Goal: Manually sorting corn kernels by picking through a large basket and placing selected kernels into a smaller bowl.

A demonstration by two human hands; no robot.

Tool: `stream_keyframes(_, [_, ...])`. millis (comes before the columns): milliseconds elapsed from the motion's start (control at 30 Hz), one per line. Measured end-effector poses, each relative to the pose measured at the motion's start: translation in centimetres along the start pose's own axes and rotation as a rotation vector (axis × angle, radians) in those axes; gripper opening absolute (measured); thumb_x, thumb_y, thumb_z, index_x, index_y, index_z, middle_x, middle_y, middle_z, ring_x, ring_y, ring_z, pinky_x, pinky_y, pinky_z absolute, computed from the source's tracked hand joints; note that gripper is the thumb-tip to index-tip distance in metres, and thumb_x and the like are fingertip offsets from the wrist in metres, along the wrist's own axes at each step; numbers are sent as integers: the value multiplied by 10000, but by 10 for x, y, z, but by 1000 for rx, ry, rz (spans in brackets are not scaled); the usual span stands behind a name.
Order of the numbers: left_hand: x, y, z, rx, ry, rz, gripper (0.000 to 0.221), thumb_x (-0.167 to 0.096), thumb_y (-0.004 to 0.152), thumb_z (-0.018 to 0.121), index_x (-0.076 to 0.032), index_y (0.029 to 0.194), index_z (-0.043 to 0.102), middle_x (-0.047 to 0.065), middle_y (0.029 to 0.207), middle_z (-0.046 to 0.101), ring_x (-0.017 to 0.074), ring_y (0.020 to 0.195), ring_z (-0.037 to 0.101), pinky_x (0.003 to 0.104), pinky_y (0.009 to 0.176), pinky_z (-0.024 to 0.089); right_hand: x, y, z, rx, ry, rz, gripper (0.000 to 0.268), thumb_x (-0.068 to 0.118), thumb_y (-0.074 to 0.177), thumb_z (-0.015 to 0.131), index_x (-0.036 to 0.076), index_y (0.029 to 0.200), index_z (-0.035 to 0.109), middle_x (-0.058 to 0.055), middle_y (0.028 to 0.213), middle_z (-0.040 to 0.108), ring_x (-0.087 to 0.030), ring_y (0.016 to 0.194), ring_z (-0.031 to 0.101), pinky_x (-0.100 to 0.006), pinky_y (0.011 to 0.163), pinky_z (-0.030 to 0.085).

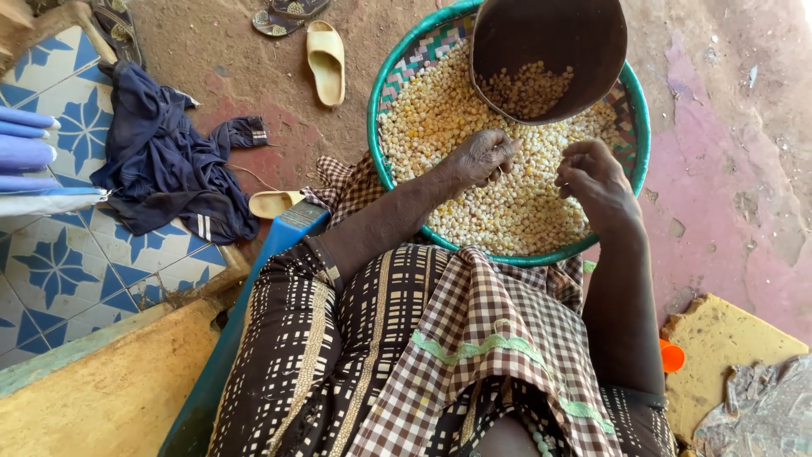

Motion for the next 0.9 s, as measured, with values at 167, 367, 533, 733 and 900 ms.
stream_keyframes(167, [3,-1,0,-23,-86,5,278,-331,1010,698,-55,1038,681,98,738,695,112,592,630,168,412,411,2,12,19,23,-639,-29,219,276,989,764,236,1200,806,-150,873,680,-305,805,669,-515,725,499])
stream_keyframes(367, [-2,2,-2,-16,-172,19,369,-414,1044,655,-83,895,719,53,621,654,81,488,564,155,356,354,4,20,37,92,-870,-118,280,180,948,691,209,1210,786,-157,1020,650,-395,960,708,-543,855,566])
stream_keyframes(533, [-14,11,-18,-69,-204,194,357,-322,1083,603,-69,878,750,-15,510,471,32,394,399,163,370,315,-7,20,31,38,-876,-262,198,145,936,737,173,1125,790,-170,973,659,-414,923,708,-546,816,565])
stream_keyframes(733, [-7,-9,-31,51,693,164,59,-313,858,828,-257,871,818,-7,854,811,292,964,782,440,868,612,3,15,42,39,-908,-162,177,215,944,737,164,1105,791,-172,973,663,-452,936,706,-582,819,563])
stream_keyframes(900, [-11,-22,-20,174,1100,130,75,-221,855,808,-229,928,826,42,918,816,320,1025,780,464,935,613,-14,21,37,49,-950,-155,171,247,948,750,189,1107,775,-160,1000,670,-457,973,707,-602,838,564])
Point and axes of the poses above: each hand's wrist, its own y-axis towards the middle knuckle, its own z-axis out of the palm, x = y × z, the point moved 5 cm from there along y, towards the middle knuckle
